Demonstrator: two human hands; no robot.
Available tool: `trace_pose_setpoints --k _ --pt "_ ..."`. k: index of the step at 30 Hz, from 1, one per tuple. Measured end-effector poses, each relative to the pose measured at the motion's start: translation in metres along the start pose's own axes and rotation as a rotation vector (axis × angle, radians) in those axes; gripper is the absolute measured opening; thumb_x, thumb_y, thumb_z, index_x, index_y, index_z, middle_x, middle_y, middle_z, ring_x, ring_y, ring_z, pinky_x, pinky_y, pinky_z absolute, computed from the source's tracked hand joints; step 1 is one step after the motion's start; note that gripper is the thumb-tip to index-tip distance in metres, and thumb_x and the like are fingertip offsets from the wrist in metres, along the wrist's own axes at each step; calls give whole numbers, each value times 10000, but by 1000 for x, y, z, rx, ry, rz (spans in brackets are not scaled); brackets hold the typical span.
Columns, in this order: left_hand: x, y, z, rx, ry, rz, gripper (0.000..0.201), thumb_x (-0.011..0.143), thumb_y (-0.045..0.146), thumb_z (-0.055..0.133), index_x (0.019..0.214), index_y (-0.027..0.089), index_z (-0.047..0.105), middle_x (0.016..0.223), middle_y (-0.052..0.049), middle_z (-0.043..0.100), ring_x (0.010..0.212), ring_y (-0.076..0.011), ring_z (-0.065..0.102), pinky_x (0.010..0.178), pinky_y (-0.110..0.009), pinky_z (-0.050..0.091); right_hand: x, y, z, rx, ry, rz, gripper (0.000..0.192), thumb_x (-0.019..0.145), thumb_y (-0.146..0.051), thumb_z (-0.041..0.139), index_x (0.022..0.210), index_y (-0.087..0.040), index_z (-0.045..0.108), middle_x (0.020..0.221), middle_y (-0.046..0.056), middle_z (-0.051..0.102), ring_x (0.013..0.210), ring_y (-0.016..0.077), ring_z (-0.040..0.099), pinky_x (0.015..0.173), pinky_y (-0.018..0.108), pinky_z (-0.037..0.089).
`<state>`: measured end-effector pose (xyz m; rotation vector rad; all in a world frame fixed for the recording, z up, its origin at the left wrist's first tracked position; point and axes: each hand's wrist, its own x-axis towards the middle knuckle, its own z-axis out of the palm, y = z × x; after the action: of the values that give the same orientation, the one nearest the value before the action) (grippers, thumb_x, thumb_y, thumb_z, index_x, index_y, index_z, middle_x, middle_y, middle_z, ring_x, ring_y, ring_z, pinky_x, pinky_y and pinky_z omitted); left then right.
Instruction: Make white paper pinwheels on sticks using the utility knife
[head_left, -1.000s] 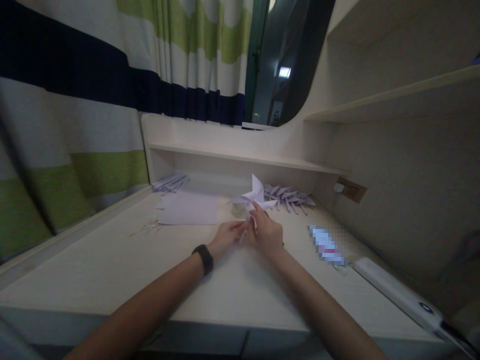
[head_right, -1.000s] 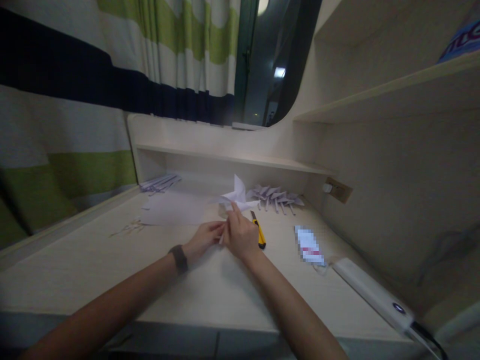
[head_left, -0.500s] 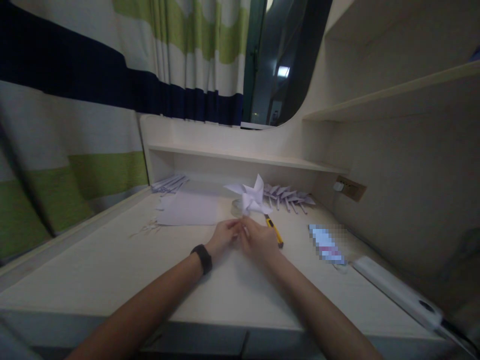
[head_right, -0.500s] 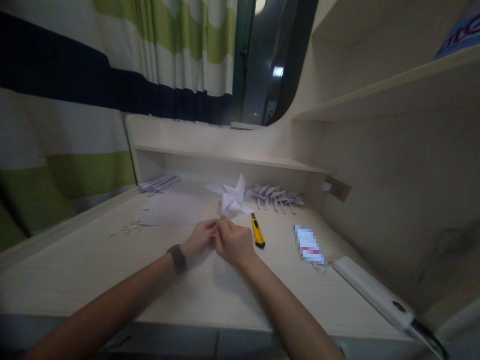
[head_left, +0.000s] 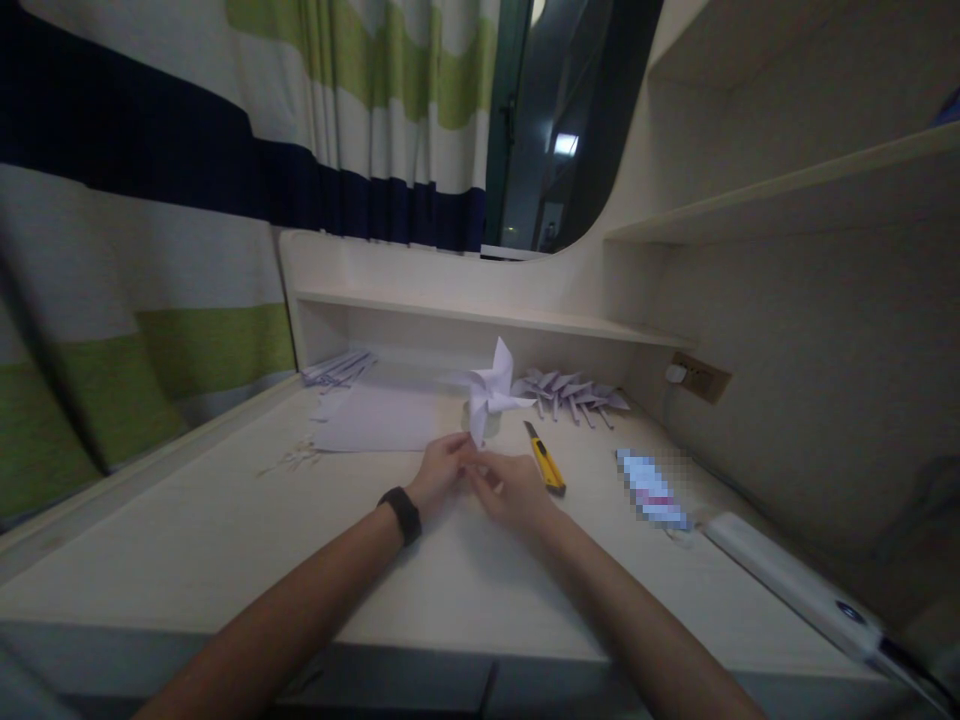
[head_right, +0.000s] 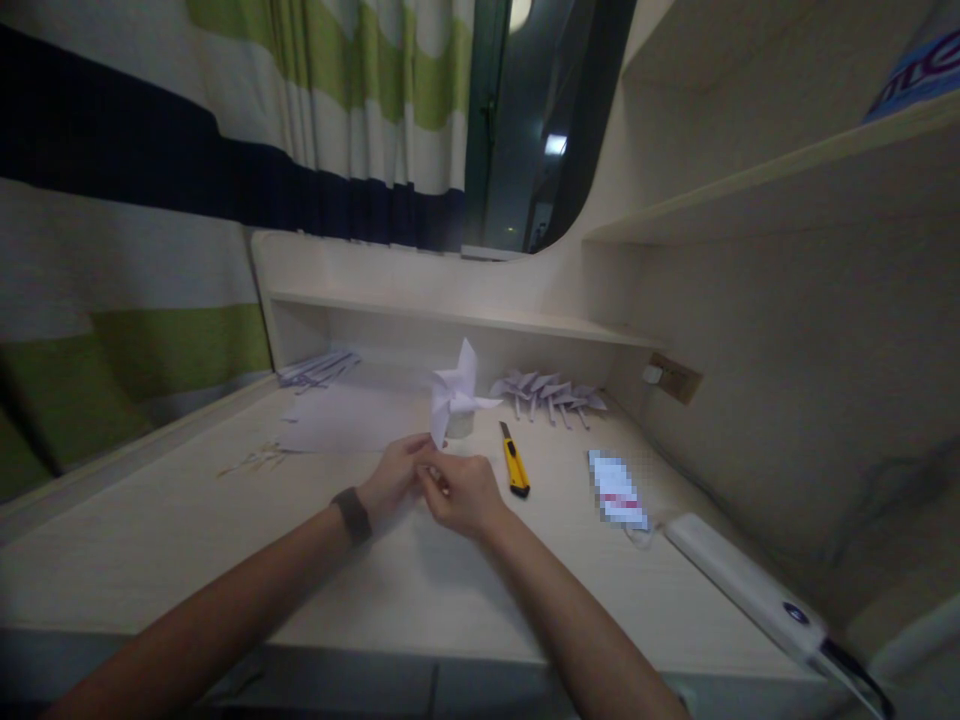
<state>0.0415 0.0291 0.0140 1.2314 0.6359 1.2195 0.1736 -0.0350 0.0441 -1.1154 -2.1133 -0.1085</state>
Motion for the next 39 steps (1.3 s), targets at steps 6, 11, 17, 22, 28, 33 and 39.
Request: trace_pose_setpoints --k 6,11,17,22,28,33,39 --pt "2 8 -2 -46 -15 1 323 681 377 732 865 117 686 859 -99 680 731 -168 618 710 -295 475 4 4 4 -180 -25 347 245 855 -342 492 823 -195 685 693 44 711 651 172 652 608 233 386" --pt "6 9 -5 5 20 61 254 661 283 730 836 103 691 856 -100 683 747 -165 607 696 -266 469 5 2 12 -94 -74 438 388 901 -473 424 887 -200 699 708 48 721 679 176 655 591 237 374" --pt "6 6 -5 1 -11 14 262 662 284 719 858 112 687 894 -104 682 785 -186 618 733 -304 487 4 7 19 -139 -72 468 291 883 -390 495 851 -201 715 801 59 733 756 184 662 636 240 378" --pt "5 5 -5 38 10 22 298 663 267 718 919 117 687 946 -106 684 822 -192 627 756 -317 492 4 8 19 -118 -27 481 249 865 -364 527 862 -206 719 812 45 733 757 172 658 660 232 393" --pt "4 7 -3 96 61 32 276 638 266 724 877 129 703 961 -112 696 878 -220 629 756 -314 484 5 7 18 -10 -7 474 252 866 -354 530 871 -209 736 850 44 739 783 168 668 694 226 423" --pt "2 11 -1 200 73 25 278 673 295 704 898 132 708 957 -110 696 898 -216 620 740 -287 459 6 12 19 41 42 535 224 841 -356 566 865 -217 740 835 33 740 787 167 672 699 227 443" --pt "-3 12 1 184 89 -67 458 663 350 726 1066 145 652 1006 -114 665 816 -184 616 666 -273 460 10 38 10 19 121 631 223 813 -355 581 844 -199 739 825 36 738 777 169 668 696 230 449"
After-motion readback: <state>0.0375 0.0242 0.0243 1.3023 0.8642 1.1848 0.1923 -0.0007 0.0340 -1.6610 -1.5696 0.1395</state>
